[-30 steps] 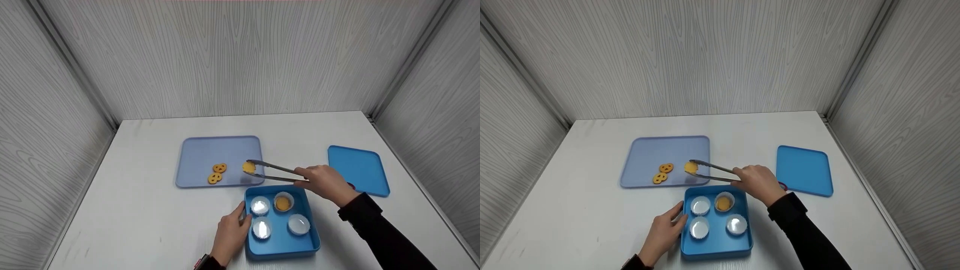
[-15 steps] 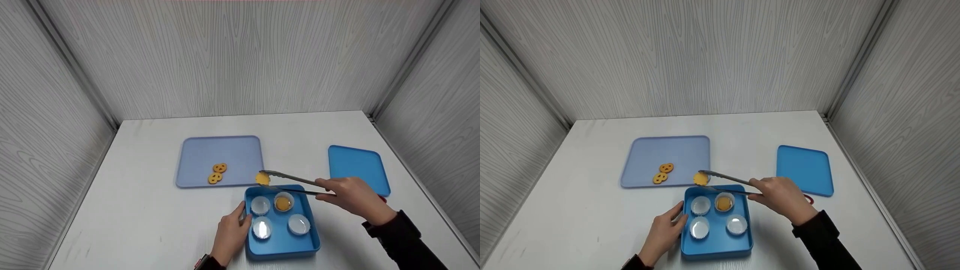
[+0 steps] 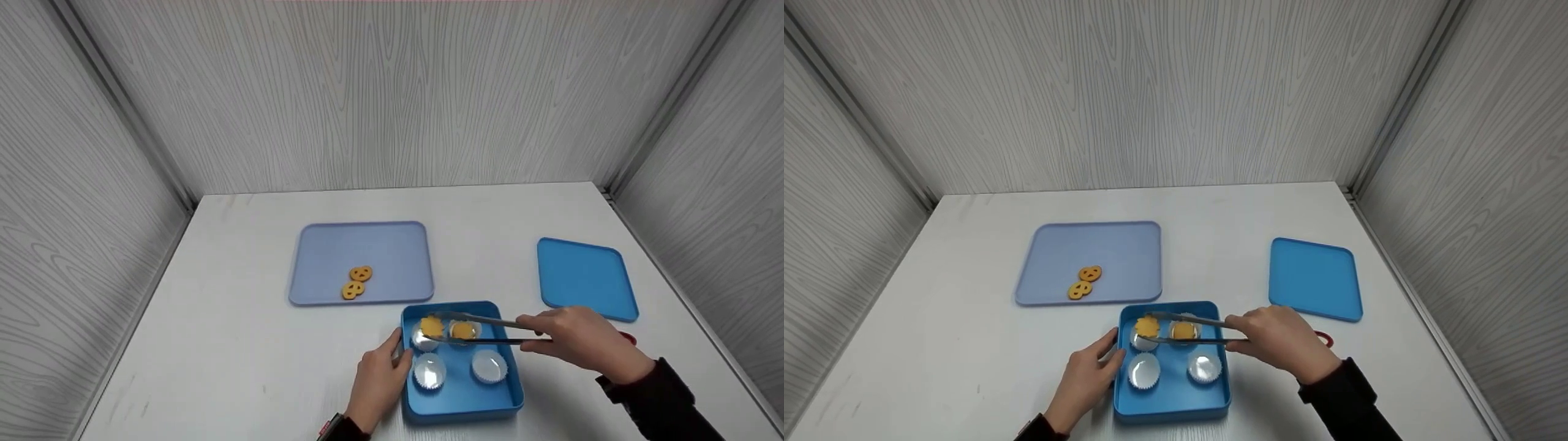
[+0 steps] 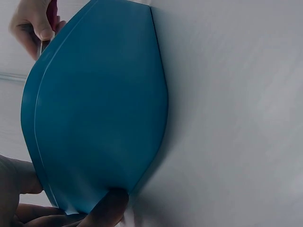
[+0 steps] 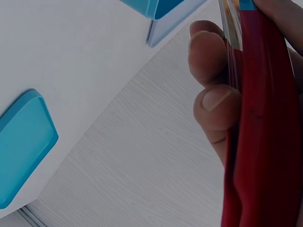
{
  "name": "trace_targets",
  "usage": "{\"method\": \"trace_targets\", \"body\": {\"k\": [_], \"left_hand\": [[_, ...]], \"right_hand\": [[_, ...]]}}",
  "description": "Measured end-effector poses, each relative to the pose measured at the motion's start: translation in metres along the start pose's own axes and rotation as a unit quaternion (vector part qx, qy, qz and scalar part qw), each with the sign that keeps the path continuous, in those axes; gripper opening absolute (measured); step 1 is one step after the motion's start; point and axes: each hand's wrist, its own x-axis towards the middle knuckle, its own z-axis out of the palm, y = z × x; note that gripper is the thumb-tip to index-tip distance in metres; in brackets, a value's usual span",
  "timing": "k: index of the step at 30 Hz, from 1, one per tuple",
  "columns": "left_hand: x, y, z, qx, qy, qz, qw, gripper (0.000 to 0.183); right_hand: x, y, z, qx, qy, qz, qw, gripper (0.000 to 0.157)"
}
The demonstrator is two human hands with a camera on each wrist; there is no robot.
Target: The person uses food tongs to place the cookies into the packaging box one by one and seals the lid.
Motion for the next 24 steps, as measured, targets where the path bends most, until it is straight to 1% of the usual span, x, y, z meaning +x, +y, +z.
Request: {"method": "trace_targets", "body": {"k": [4, 13, 18, 24], "left_hand": [[0.0, 0.002, -0.001, -0.004, -0.008, -0.004, 1.0, 0.052], [0.0, 0.003, -0.001, -0.002, -0.007, -0.007, 0.9999, 0.053], [0.0, 0.002, 0.0, -0.002, -0.006, -0.009, 0.9999, 0.053], [0.0, 0.0, 0.001, 0.001, -0.002, -0.008, 1.0, 0.052]], "right_hand": [[0.005, -0.001, 0.003, 0.009, -0.024, 0.006, 1.0, 0.026], [0.013, 0.001, 0.01, 0.019, -0.048, 0.006, 0.999, 0.019], [0.016, 0.001, 0.011, 0.016, -0.056, 0.02, 0.998, 0.02], [0.017, 0.0, 0.012, 0.007, -0.054, 0.027, 0.998, 0.019]]}}
